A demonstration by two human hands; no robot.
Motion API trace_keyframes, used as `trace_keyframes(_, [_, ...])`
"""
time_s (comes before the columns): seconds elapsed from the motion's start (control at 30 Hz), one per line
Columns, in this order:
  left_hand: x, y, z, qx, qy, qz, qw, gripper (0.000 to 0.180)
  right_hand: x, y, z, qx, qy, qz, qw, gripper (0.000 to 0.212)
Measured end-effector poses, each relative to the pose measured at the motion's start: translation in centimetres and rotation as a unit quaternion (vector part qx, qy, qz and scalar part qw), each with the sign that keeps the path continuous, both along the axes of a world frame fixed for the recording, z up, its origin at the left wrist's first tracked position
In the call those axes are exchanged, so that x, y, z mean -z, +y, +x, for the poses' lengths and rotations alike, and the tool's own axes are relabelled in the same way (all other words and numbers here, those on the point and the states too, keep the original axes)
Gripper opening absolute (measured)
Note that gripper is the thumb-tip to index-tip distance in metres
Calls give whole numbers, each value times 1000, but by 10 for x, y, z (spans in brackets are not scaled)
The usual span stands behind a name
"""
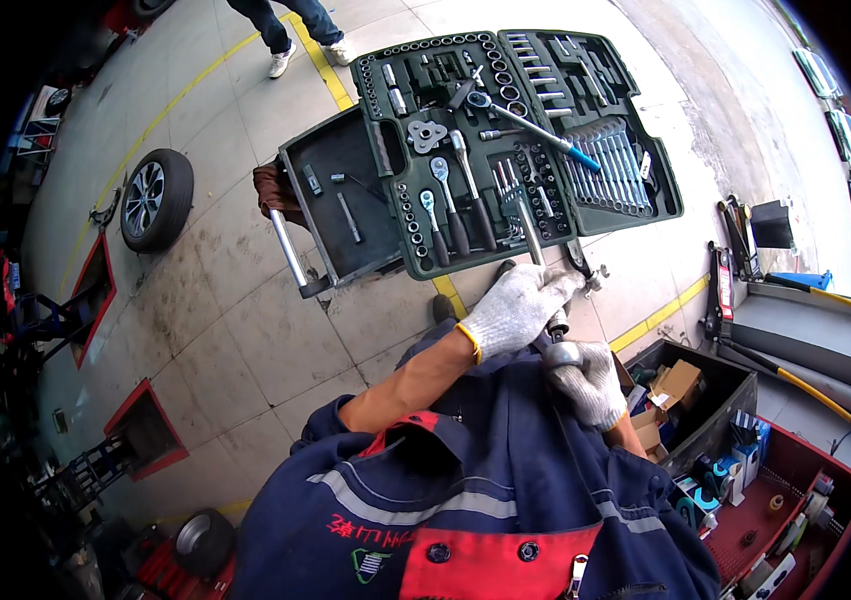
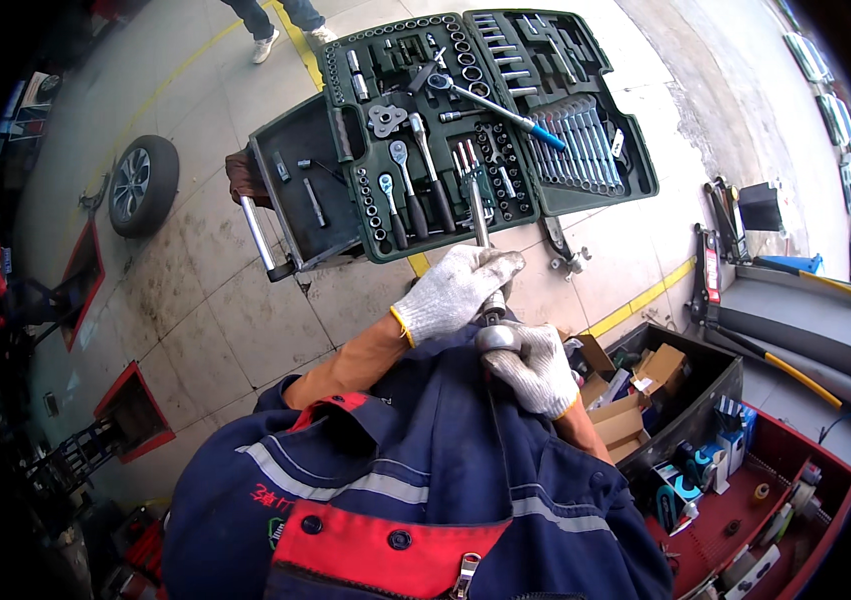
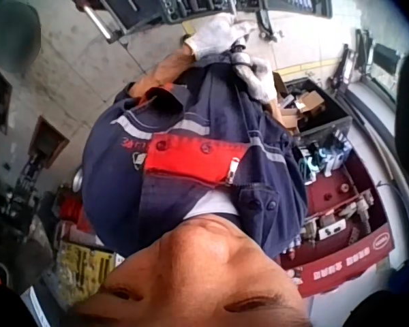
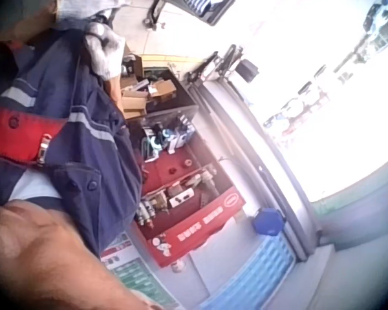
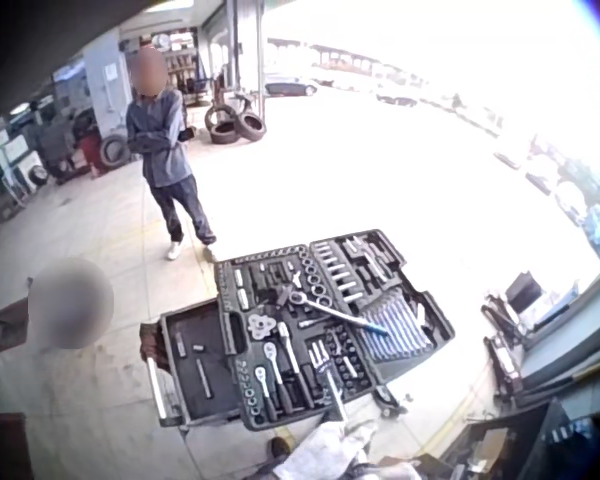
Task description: The person selects tools from a toolbox and uses a ratchet and wrench to loosen and remove bolts from the underside of a car. The person works on the suspension area, removing bolts and a metal shield while the car is elevated on a lift.
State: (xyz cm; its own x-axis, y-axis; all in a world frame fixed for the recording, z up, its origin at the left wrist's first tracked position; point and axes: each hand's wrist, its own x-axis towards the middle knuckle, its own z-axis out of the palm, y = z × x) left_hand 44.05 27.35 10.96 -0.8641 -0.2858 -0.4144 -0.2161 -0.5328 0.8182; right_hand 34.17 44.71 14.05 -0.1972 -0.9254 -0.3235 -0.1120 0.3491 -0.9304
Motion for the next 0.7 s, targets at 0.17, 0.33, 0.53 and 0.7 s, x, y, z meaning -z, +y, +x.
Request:
trace_keyframes(0.17, [15,-12,18,86,-10,-574,814,47,3,-8,16,-50,118,10,992,20])
trace_keyframes(0.33, [-24,-6,19,227,-136,-589,763,38,0,-13,23,-108,259,42,959,29])
trace_keyframes(0.53, [-7,-7,18,232,-16,-625,745,31,-22,-27,7,-105,217,98,966,48])
trace_keyframes(0.7, [13,2,17,-15,80,-304,949,27,-26,-19,-2,88,50,146,984,46])
